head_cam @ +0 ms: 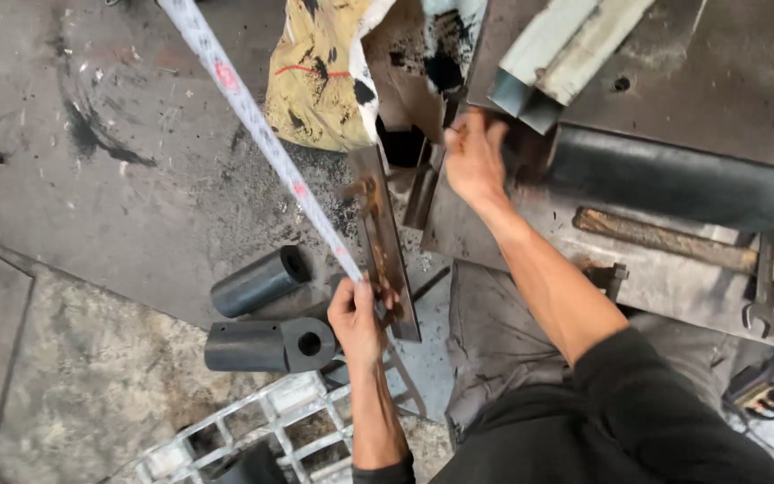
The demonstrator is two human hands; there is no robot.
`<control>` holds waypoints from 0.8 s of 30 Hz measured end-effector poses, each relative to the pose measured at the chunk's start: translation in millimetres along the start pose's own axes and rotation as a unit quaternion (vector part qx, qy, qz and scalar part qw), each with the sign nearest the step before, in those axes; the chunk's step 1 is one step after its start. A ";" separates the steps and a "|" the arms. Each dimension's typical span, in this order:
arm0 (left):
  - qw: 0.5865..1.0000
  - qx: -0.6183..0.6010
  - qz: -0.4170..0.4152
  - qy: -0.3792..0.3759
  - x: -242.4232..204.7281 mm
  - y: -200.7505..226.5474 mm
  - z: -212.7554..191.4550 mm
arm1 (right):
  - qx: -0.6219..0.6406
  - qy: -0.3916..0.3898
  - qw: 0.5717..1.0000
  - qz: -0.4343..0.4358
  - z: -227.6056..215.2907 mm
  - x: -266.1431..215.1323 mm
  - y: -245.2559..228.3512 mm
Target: Measuring and drilling holes in thick plastic industrial pipe segments using a magnetic drill press and hand tools.
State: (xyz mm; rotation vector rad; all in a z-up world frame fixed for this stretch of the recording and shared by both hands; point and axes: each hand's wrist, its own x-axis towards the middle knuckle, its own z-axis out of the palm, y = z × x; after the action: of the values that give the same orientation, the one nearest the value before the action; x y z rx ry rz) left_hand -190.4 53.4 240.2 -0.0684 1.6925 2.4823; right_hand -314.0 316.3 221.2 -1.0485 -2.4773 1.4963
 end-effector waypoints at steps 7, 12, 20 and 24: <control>0.999 0.047 -0.011 -0.005 -33.5 -21.6 -30.6 | -0.121 0.088 0.986 -0.067 30.7 20.5 52.2; 0.997 -0.022 -0.073 0.008 -39.5 -16.3 -35.4 | -0.122 0.048 0.991 0.024 15.6 2.9 25.0; 0.999 0.021 -0.023 -0.034 -20.6 -17.1 -29.9 | -0.167 0.178 0.958 -0.154 31.7 9.6 106.5; 0.998 0.035 0.007 -0.043 -7.1 -13.3 -18.1 | -0.165 -0.012 0.986 -0.017 -12.9 -77.2 3.7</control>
State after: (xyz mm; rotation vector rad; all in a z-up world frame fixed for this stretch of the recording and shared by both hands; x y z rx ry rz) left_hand -182.2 40.7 222.1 0.0574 1.7482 2.3959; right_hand -248.0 282.6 246.6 -1.0264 -2.8104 1.1172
